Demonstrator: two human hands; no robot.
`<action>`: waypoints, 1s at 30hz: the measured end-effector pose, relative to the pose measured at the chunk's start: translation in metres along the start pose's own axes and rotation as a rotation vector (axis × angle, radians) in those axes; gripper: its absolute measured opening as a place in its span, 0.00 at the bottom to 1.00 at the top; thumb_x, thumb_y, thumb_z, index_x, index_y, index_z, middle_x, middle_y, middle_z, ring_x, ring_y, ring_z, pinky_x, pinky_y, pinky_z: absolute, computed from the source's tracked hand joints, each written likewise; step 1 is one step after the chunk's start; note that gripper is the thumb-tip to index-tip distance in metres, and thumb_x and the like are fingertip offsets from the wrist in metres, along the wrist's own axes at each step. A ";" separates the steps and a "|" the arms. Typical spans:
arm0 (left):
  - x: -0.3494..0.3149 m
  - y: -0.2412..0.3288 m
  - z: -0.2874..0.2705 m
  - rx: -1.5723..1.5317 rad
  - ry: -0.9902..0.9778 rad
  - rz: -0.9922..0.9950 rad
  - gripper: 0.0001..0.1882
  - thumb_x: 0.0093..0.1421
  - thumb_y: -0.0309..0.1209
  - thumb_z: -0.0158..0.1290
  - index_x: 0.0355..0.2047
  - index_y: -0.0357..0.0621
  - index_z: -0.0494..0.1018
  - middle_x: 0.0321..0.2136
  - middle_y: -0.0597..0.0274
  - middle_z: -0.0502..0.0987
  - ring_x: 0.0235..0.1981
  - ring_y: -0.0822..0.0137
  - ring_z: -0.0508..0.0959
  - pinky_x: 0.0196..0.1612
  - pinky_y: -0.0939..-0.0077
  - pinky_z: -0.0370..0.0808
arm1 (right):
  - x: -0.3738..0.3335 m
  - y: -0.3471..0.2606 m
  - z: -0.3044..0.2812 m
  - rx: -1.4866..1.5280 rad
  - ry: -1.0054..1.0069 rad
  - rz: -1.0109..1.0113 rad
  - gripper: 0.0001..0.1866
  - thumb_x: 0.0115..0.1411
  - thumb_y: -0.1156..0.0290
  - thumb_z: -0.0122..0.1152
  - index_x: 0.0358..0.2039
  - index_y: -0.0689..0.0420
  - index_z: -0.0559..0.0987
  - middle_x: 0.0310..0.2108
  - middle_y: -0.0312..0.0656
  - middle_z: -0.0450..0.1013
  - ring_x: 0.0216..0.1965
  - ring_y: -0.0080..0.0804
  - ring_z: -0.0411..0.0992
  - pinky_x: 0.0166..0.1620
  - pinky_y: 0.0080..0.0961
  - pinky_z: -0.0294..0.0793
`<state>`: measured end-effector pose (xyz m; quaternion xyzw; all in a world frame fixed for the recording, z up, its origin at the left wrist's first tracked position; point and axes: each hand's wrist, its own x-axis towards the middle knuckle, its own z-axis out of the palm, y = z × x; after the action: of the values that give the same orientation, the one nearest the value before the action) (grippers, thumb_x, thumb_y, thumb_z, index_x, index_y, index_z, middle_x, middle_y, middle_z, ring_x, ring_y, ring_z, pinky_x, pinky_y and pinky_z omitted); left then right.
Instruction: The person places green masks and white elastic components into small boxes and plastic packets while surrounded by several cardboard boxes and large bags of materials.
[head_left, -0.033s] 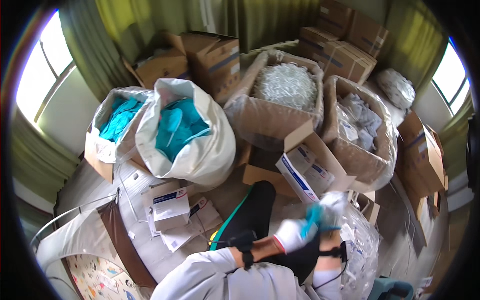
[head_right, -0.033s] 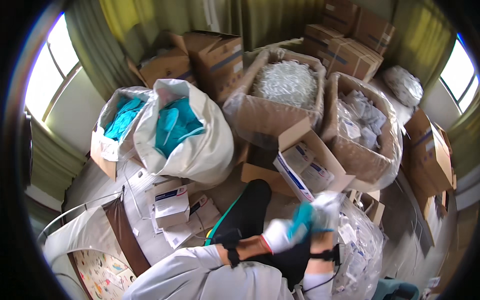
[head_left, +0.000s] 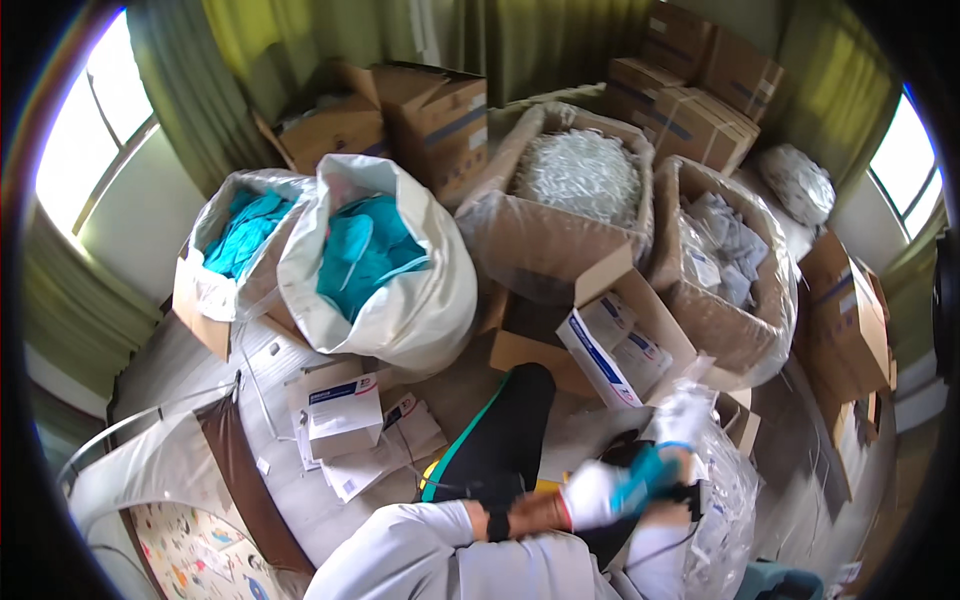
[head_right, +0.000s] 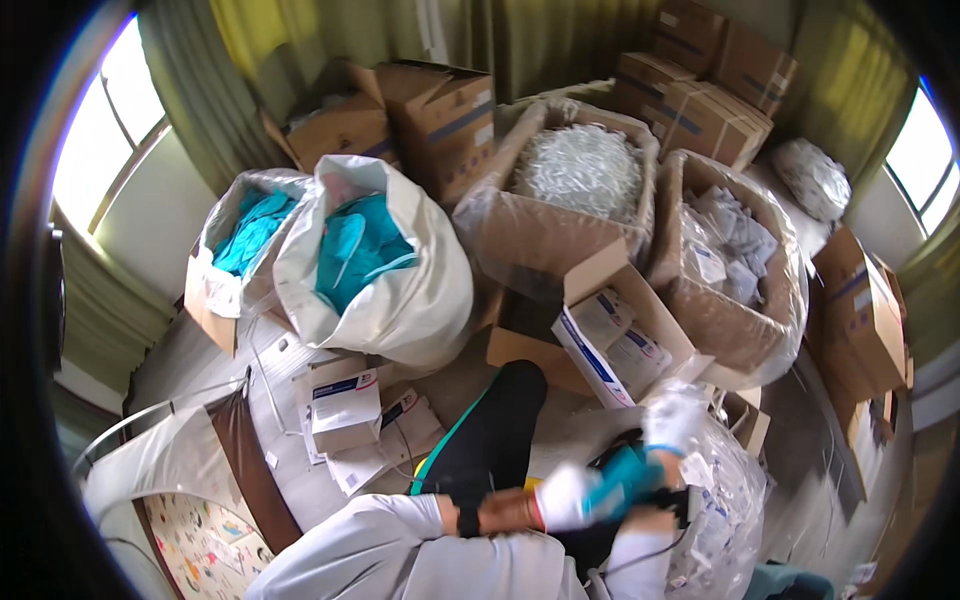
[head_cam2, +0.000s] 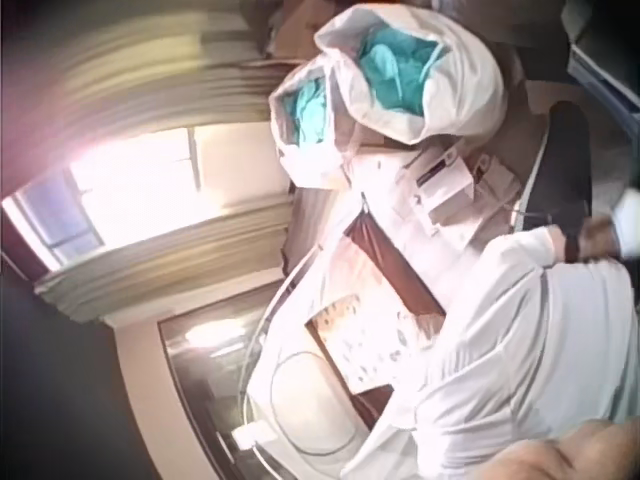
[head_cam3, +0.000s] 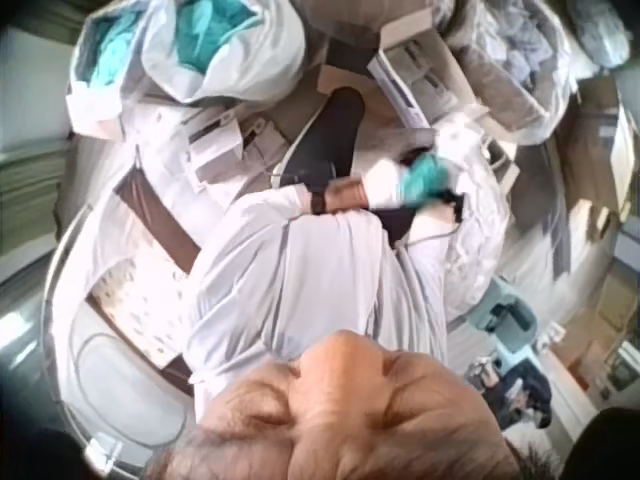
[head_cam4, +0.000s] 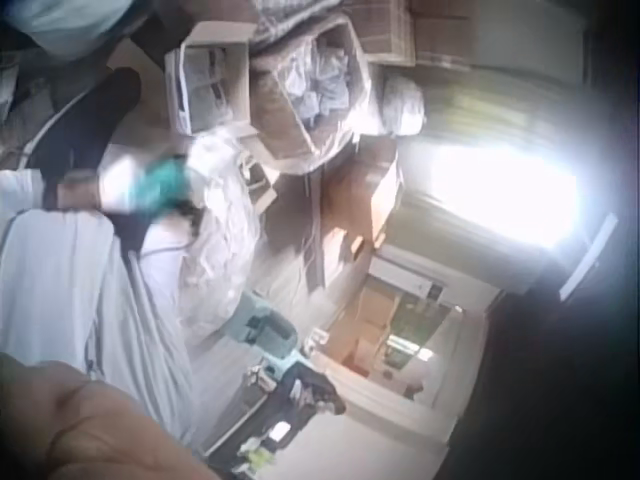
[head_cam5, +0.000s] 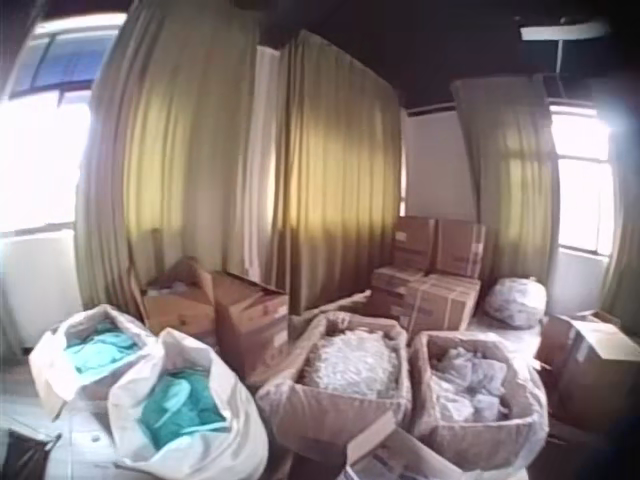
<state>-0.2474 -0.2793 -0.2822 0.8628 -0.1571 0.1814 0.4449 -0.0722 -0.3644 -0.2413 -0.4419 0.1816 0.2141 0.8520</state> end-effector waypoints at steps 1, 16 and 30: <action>-0.006 0.020 -0.005 -0.303 0.011 -0.082 0.07 0.61 0.35 0.55 0.34 0.46 0.74 0.20 0.57 0.77 0.17 0.58 0.75 0.25 0.68 0.73 | 0.035 -0.024 -0.036 0.001 0.077 -0.129 0.10 0.63 0.61 0.53 0.34 0.53 0.76 0.30 0.37 0.72 0.32 0.28 0.70 0.34 0.28 0.72; -0.008 -0.169 -0.339 -1.558 1.418 -0.505 0.12 0.60 0.30 0.62 0.42 0.40 0.75 0.39 0.62 0.78 0.33 0.69 0.77 0.34 0.82 0.76 | 0.004 0.011 -0.211 -0.042 0.215 -0.110 0.15 0.65 0.49 0.53 0.42 0.45 0.75 0.34 0.32 0.74 0.24 0.26 0.69 0.15 0.21 0.67; 0.047 -0.065 -0.154 -0.558 0.232 -0.377 0.17 0.69 0.34 0.46 0.48 0.35 0.75 0.45 0.58 0.79 0.49 0.69 0.76 0.53 0.73 0.70 | -0.083 -0.058 0.050 0.280 -0.471 0.221 0.18 0.73 0.57 0.40 0.32 0.54 0.73 0.12 0.27 0.53 0.08 0.17 0.49 0.12 0.17 0.53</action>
<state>-0.2041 -0.1213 -0.2238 0.6955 0.0127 0.1429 0.7040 -0.1058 -0.3698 -0.1332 -0.2359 0.0536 0.3750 0.8949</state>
